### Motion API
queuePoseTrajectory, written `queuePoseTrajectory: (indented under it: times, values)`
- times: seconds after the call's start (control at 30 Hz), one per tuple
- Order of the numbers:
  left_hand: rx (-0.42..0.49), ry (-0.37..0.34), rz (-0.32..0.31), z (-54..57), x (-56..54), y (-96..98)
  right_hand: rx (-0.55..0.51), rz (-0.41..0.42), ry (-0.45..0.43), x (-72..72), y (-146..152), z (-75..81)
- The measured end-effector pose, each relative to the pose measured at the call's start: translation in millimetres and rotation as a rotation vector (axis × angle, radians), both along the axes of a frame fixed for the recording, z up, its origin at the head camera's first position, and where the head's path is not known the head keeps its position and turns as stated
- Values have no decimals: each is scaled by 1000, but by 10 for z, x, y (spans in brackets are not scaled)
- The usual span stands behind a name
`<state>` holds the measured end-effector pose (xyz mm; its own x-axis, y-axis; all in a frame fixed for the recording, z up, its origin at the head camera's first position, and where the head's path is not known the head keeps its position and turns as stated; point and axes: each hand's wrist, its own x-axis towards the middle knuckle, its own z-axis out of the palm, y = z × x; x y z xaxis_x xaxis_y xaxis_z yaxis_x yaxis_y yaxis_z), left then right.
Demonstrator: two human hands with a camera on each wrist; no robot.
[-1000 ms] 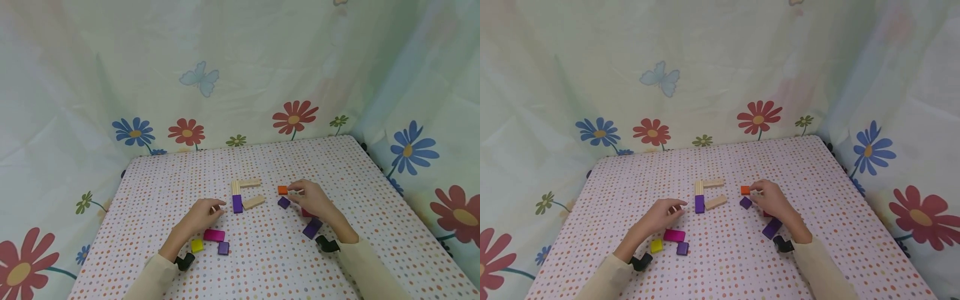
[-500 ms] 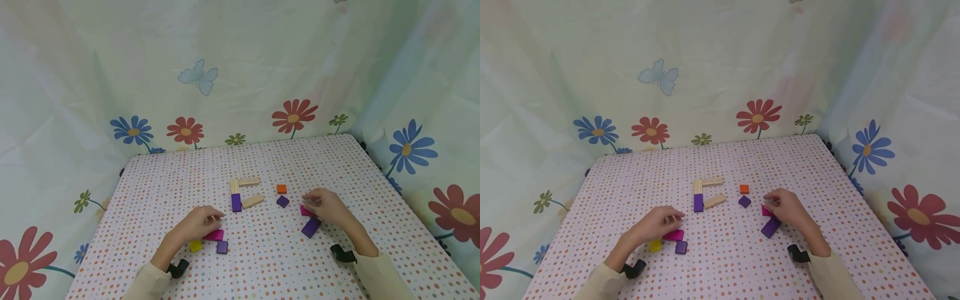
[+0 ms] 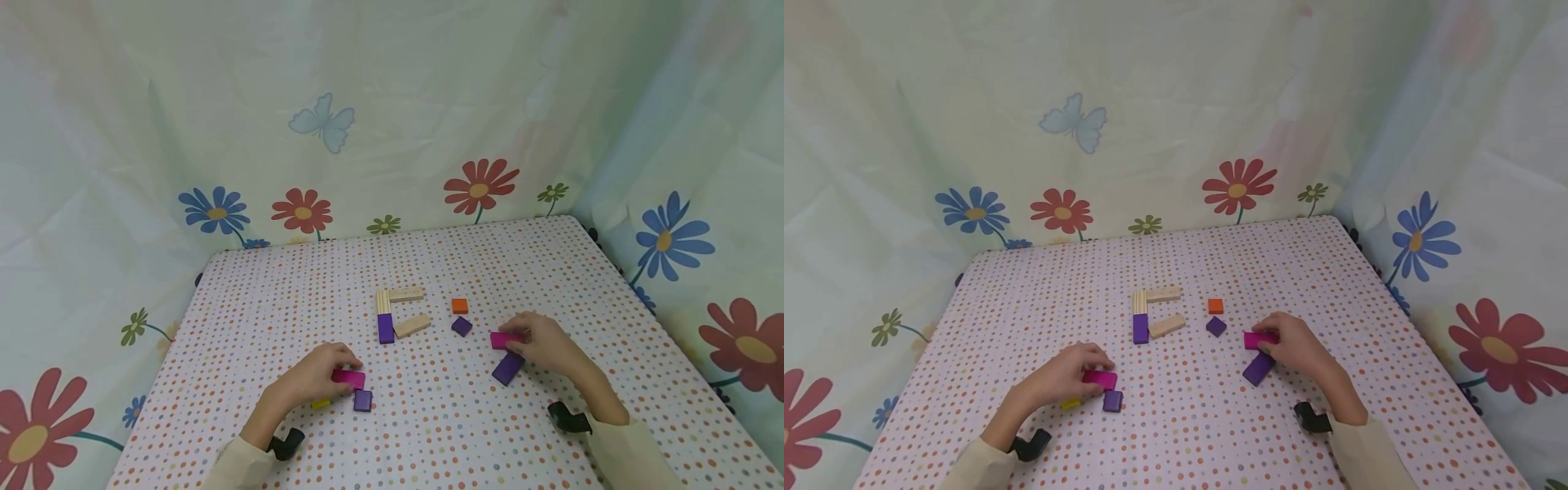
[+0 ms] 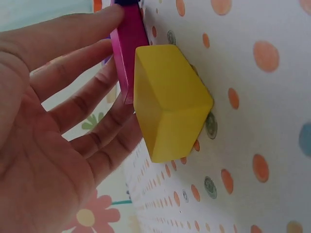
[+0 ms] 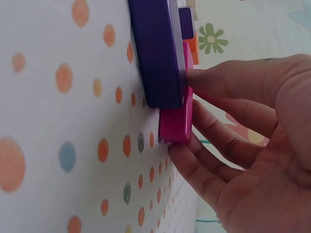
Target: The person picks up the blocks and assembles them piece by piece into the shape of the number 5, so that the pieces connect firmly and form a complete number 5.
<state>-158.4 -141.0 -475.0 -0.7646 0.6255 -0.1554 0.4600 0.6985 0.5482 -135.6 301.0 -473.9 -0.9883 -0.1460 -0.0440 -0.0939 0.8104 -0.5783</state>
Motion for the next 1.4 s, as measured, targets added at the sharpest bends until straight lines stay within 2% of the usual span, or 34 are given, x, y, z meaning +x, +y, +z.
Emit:
queuePoseTrajectory:
  times: [0.33,0.57,0.83,1.07,1.27,1.4]
  values:
    - [12,-30,-6,-5,-15,5,20,15,0,-3,-1,6]
    - [-1,-45,24,4,-15,25,47,48,-10,-30,-24,30]
    - [9,-40,42,27,-17,81,57,35,-19,-67,-60,18]
    - [32,-29,48,63,-5,243,89,4,3,-102,-235,102]
    - [49,-21,-10,102,58,461,85,35,27,-100,-435,165]
    - [38,11,-48,92,95,605,76,61,25,-73,-605,168]
